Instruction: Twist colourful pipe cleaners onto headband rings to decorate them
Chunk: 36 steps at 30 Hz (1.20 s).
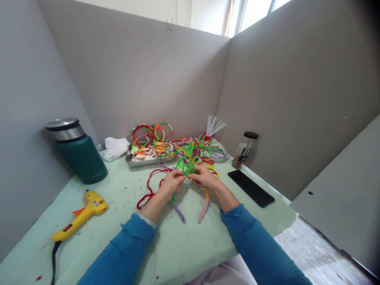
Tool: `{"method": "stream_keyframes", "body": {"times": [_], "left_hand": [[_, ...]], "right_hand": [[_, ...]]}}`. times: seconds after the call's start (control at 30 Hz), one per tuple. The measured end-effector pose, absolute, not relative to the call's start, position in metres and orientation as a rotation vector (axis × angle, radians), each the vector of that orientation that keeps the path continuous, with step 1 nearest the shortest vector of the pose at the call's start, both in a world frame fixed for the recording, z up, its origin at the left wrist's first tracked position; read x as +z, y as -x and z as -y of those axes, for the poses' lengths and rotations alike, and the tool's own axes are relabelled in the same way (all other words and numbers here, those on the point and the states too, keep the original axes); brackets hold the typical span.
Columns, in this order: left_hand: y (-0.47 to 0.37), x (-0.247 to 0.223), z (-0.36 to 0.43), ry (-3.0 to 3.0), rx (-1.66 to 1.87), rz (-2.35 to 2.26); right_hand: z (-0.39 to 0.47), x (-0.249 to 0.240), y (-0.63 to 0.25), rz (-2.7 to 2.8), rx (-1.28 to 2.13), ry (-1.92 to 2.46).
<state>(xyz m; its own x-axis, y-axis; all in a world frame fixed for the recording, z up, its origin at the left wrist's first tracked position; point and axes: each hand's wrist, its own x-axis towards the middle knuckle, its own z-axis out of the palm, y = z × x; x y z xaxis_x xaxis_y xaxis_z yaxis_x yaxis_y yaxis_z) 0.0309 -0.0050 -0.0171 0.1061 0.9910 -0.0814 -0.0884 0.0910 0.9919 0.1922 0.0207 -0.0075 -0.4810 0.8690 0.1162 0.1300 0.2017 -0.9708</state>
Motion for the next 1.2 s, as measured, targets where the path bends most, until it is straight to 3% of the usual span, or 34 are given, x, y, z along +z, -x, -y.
{"method": "stream_keyframes", "body": {"times": [0.53, 1.2], "left_hand": [[-0.032, -0.021, 0.003, -1.223, 1.139, -1.290], [-0.035, -0.011, 0.009, -1.123, 1.171, -1.183]], "right_hand": [[-0.024, -0.014, -0.187, 1.667, 1.367, 1.007], [-0.022, -0.010, -0.188, 1.736, 1.346, 0.968]]}}
